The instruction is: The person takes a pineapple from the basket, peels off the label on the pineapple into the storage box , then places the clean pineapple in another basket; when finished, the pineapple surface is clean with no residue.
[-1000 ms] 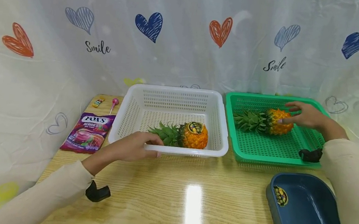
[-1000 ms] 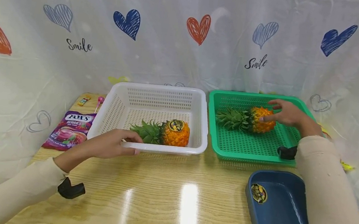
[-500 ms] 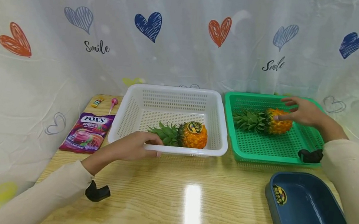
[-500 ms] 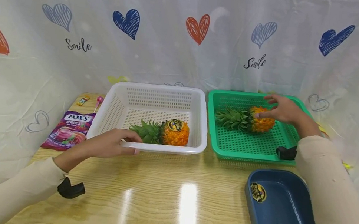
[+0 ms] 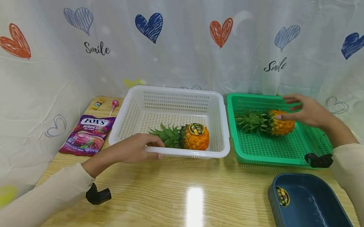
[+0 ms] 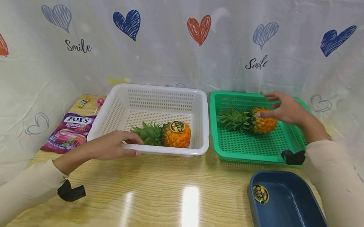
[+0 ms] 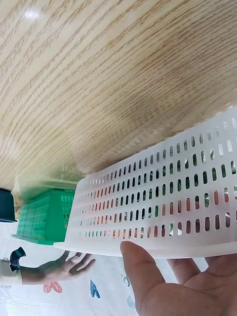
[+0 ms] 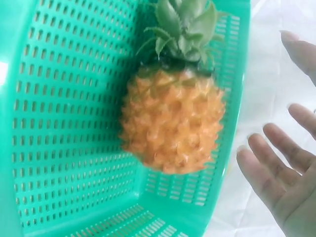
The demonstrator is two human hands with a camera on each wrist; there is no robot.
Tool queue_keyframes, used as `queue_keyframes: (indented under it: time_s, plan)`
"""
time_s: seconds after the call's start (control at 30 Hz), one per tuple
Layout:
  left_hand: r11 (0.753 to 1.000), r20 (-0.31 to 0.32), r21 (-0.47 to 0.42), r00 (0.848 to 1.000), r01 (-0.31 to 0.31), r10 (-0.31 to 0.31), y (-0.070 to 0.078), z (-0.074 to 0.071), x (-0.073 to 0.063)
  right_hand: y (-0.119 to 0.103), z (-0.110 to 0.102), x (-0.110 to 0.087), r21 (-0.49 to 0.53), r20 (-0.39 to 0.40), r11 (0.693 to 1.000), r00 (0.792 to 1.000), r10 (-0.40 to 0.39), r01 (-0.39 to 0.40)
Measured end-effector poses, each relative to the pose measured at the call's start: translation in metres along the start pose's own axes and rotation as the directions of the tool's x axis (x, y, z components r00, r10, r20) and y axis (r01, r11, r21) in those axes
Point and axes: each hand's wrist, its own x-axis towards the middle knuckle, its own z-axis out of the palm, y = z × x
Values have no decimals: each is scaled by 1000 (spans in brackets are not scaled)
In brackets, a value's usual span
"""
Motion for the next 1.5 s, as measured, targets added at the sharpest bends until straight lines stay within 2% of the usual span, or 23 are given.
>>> queue_keyframes:
  time_s: [0.23,0.47,0.8,1.03,1.27,1.5]
  plan:
    - [1000,-2,-11,1000,-5,5,-1,0,0,-22,8,-3,-13,1,998,998,-56,56]
    - [1000,-4,-10,1000,-21,21,-2,-1,1,-51,17,-3,27,27,991,991,-132,131]
    - [1000,3,-18,1000,-24,24,-3,0,-1,-89,40,-5,86,62,977,977,-203,197]
    - [999,-14,-16,999,-44,44,-6,-1,-3,-113,59,1,157,105,958,960,-259,241]
    - [998,-47,-36,997,-59,57,-2,-2,-7,-136,76,9,158,150,944,938,-313,290]
    - [996,-104,-84,994,-20,11,-4,-5,-16,-156,89,16,131,186,927,909,-372,353]
